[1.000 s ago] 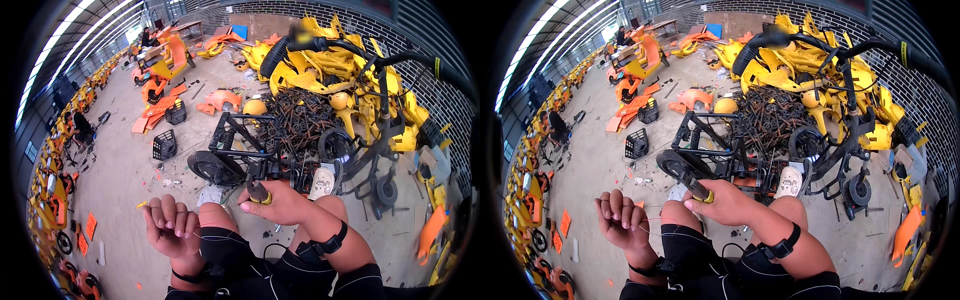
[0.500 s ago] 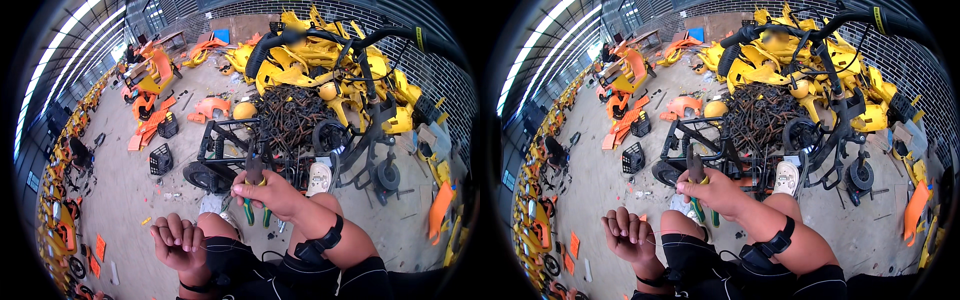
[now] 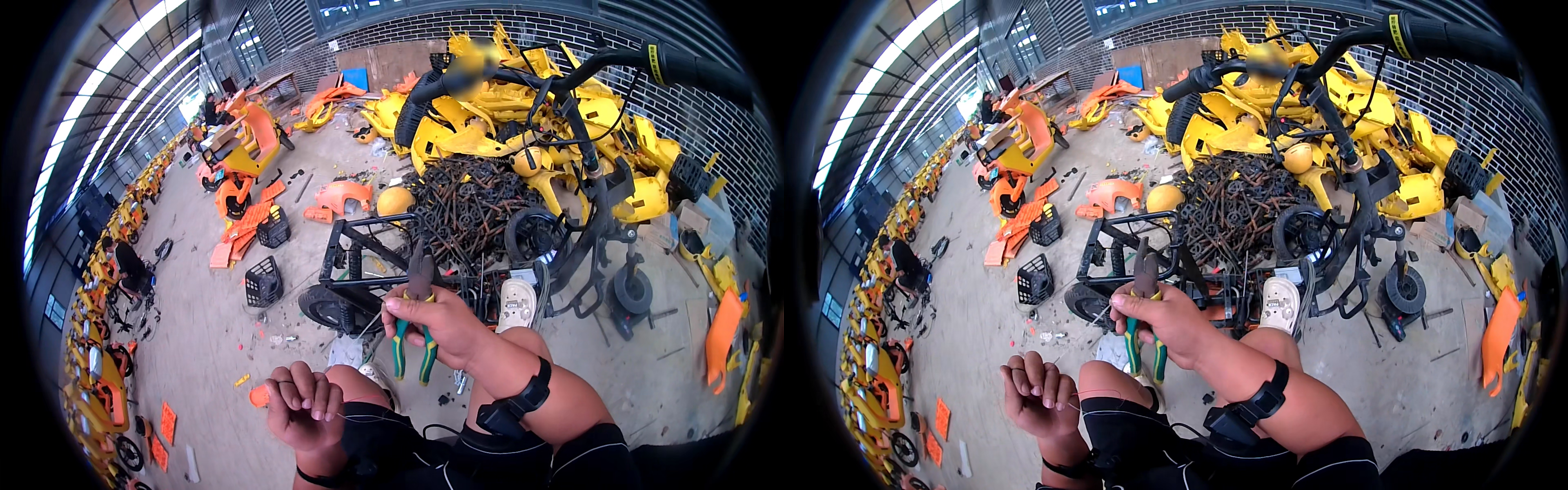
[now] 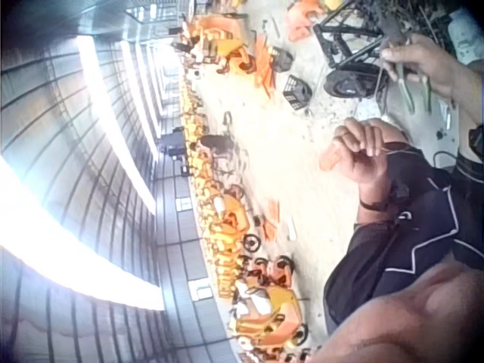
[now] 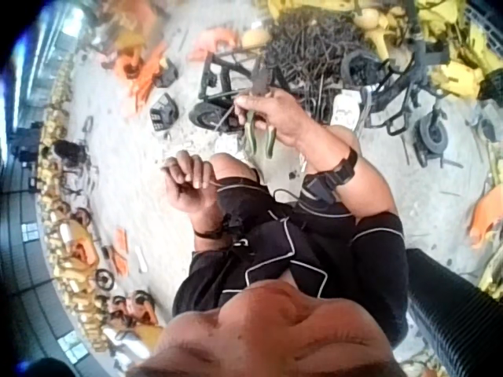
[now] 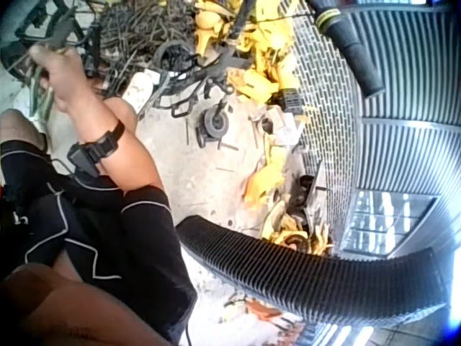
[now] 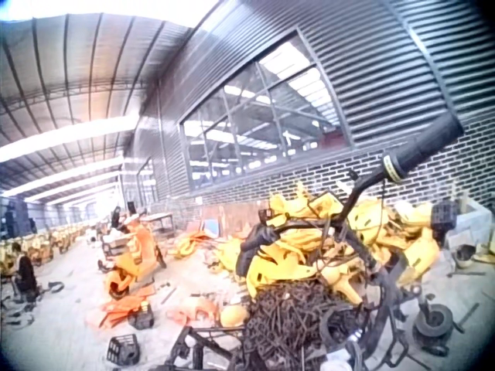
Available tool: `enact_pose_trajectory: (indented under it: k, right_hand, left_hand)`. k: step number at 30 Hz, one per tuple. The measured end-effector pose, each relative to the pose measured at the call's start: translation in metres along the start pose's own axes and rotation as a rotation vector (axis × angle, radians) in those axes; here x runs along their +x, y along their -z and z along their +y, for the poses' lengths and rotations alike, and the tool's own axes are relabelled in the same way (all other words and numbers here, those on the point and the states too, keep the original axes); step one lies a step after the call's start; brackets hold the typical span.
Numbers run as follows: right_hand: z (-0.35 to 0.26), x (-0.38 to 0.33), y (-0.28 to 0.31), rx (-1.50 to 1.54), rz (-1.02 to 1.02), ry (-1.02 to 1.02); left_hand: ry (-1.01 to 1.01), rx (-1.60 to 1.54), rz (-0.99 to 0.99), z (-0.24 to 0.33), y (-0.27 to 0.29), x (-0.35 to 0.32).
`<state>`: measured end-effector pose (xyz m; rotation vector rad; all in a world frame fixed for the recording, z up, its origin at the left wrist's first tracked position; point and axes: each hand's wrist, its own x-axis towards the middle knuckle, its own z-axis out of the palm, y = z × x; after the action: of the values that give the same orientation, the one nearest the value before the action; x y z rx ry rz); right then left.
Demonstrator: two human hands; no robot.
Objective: The person uses pliers to cut a wire tie on a motorcycle frame and then pulls the wire free by hand.
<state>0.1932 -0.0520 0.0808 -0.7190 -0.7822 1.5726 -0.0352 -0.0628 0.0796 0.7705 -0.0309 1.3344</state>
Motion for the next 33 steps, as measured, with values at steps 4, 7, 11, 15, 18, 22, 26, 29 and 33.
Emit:
enact_pose_trajectory:
  k: [4,7,11,15,18,22,26,29,33]
  right_hand:
    - [0.004,0.004,-0.001,-0.06,0.05,0.006]
    - [0.001,0.002,-0.009,-0.158,0.091,0.027]
    - [-0.004,-0.005,-0.013,-0.32,0.065,0.03]
    - [-0.003,-0.01,-0.017,-0.689,0.014,0.015]
    - [0.003,-0.015,-0.018,-0.868,-0.061,0.011]
    - [0.012,-0.016,-0.016,-0.965,-0.164,0.101]
    - [0.019,-0.015,-0.021,-1.044,-0.164,0.19]
    - [0.024,-0.011,-0.022,-1.002,-0.122,0.155]
    - [0.03,-0.005,-0.029,-0.942,-0.024,0.103]
  left_hand:
    - [0.039,0.053,0.024,-0.002,0.0,-0.005]
    - [0.016,0.1,0.025,-0.001,-0.002,-0.005]
    - [-0.054,0.149,-0.002,0.009,-0.003,-0.005]
    - [-0.102,0.288,-0.05,0.026,0.0,-0.008]
    - [-0.097,0.343,-0.049,0.037,-0.001,-0.009]
    - [-0.069,0.405,-0.032,0.048,-0.006,-0.006]
    - [-0.056,0.397,0.007,0.051,-0.009,-0.009]
    - [-0.051,0.374,-0.01,0.051,-0.011,-0.012]
    - [0.016,0.426,-0.064,0.049,-0.014,-0.021]
